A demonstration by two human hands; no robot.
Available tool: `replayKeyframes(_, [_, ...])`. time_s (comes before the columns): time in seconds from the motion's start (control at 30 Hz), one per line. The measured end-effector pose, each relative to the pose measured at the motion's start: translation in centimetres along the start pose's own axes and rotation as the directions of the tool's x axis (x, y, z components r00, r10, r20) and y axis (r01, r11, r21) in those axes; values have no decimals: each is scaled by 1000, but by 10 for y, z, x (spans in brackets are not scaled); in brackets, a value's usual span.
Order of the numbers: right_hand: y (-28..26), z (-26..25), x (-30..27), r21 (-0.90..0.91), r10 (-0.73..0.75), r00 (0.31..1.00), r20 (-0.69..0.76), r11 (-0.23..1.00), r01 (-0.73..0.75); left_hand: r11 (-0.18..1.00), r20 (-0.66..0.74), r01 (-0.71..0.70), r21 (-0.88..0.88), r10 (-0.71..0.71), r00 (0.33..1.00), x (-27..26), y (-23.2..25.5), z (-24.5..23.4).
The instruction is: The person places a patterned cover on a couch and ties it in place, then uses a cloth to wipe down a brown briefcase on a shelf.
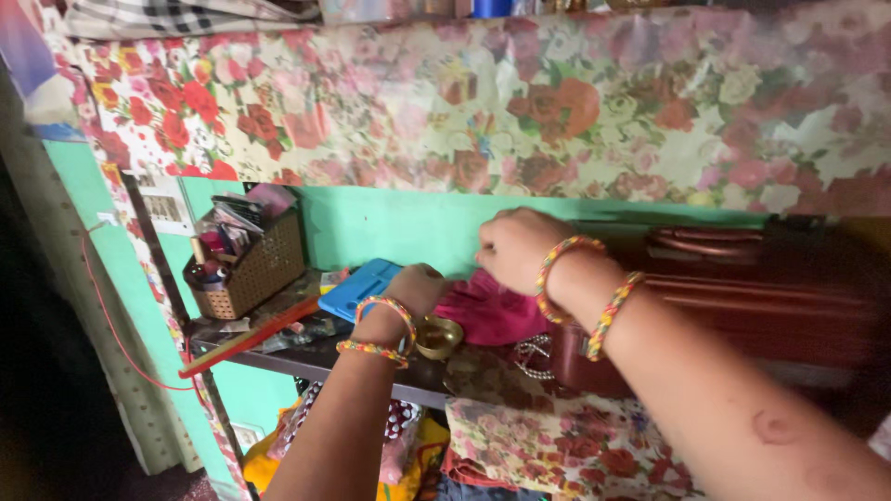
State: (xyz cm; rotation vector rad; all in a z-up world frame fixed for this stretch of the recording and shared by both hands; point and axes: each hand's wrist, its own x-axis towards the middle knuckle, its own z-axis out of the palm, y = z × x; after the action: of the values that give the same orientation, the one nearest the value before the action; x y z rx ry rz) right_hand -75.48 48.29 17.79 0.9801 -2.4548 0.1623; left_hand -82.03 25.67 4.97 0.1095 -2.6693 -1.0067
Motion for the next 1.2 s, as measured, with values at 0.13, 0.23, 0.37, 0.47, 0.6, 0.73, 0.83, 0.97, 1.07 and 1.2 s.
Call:
replayKeyframes(0.13, [-27,27,18,-36,48,982,182,998,-42,998,26,-64,22,63,998,-10,-4,-7])
replayKeyframes(0.23, [-42,49,20,-183,194,874,445,975,-123,959,-19,-244,141,249,968,1,-24,-3])
replayKeyframes(0.37, [-47,98,24,-265,378,716,587,925,-271,951,38,-282,130,279,960,-10,-31,-16])
replayKeyframes(0.47, [-25,146,38,-360,487,647,587,873,-330,969,116,-234,82,224,968,-26,-27,-35])
replayKeyframes(0.6, [15,187,54,-539,464,609,643,839,-71,966,114,-253,49,247,962,-35,-31,-44])
replayKeyframes(0.73, [25,168,63,-133,376,922,93,922,-363,951,83,-309,13,307,948,-34,-30,-45])
replayKeyframes(0.83, [8,119,67,-67,260,960,-105,961,-268,884,68,-383,-266,414,908,-34,-15,-43])
replayKeyframes(0.97, [-20,45,60,48,136,949,-283,991,-127,694,-215,-636,-338,601,769,-32,9,-40])
replayKeyframes(1.07, [-31,12,49,296,305,952,4,909,-293,334,-191,-416,-846,538,821,-23,27,-31])
replayKeyframes(1.2, [-24,1,30,654,128,991,48,745,-128,327,-307,-530,-783,538,785,-23,44,-37])
